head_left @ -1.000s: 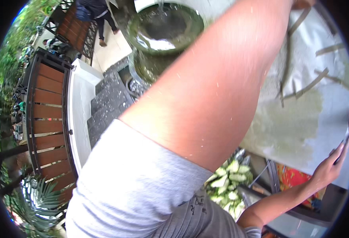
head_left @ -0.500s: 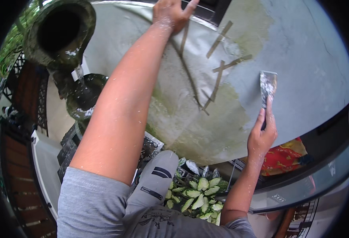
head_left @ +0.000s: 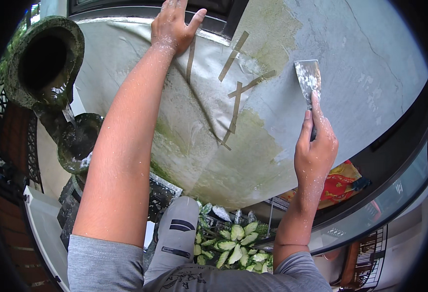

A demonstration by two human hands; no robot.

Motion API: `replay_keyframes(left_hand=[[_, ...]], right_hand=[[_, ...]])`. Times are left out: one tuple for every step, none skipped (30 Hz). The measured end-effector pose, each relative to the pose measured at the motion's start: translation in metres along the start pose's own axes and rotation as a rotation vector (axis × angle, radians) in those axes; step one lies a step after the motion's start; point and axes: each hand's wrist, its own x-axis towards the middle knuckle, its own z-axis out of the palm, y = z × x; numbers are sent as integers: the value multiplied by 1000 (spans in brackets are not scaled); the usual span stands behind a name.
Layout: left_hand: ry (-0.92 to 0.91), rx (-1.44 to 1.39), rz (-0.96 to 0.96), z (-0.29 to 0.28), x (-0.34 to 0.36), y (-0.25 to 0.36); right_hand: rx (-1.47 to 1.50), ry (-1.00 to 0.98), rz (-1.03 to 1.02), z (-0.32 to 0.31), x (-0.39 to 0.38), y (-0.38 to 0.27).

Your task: Patching a crack in an exterior wall using a putty knife and filler.

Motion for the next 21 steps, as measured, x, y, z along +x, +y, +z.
replay_keyframes(left_hand=[[-1, -14, -8, -1, -1, 1], [5, -29, -17, -2, 0, 2], [14, -38, -25, -6, 0, 3], [5, -33, -41, -6, 0, 4], [4, -38, -43, -2, -1, 5], [6, -22, -37, 1, -2, 0], [9, -7, -30, 0, -2, -3], [-4, -9, -35, 1, -2, -4], [-10, 0, -31, 2, 0, -2], [-19, 32, -32, 2, 0, -2], [-29, 65, -33, 0, -1, -4], [-15, 33, -9, 2, 3, -5], [-4, 44, -18, 1, 2, -2], [-12, 9, -16, -1, 0, 1], [-2, -8, -11, -6, 1, -2], [-8, 11, -10, -4, 0, -6], [-8, 8, -11, 0, -2, -4], [-19, 38, -22, 2, -2, -2], [-31, 67, -32, 4, 0, -1], [-36, 55, -26, 3, 1, -2], [-46, 46, -26, 3, -1, 0]], right_hand=[[6, -28, 39, -5, 0, -3], [-6, -48, 34, -5, 11, -10], [-16, -48, 40, -4, 19, -15], [-44, -63, 22, -1, 28, -18], [-72, -79, 3, -1, 32, -19], [-61, -85, -8, -5, 32, -22], [-57, -81, -14, -8, 27, -20], [-61, -67, -2, -13, 20, -14], [-62, -52, 4, -19, 14, -7], [-98, -4, -84, -17, 12, 4], [-80, -4, -101, -7, 17, 6], [-76, 23, -118, -9, 22, 4], [-76, 45, -124, -9, 23, 0], [-99, 58, -152, -8, 29, -6], [-102, 58, -153, -10, 30, -8], [-109, 52, -153, -12, 30, -9], [-117, 47, -152, -13, 30, -9], [-115, 24, -129, -16, 26, -2], [-107, 27, -135, -15, 24, 2], [-122, 28, -129, -14, 22, 5], [-153, 18, -110, -17, 18, 3]])
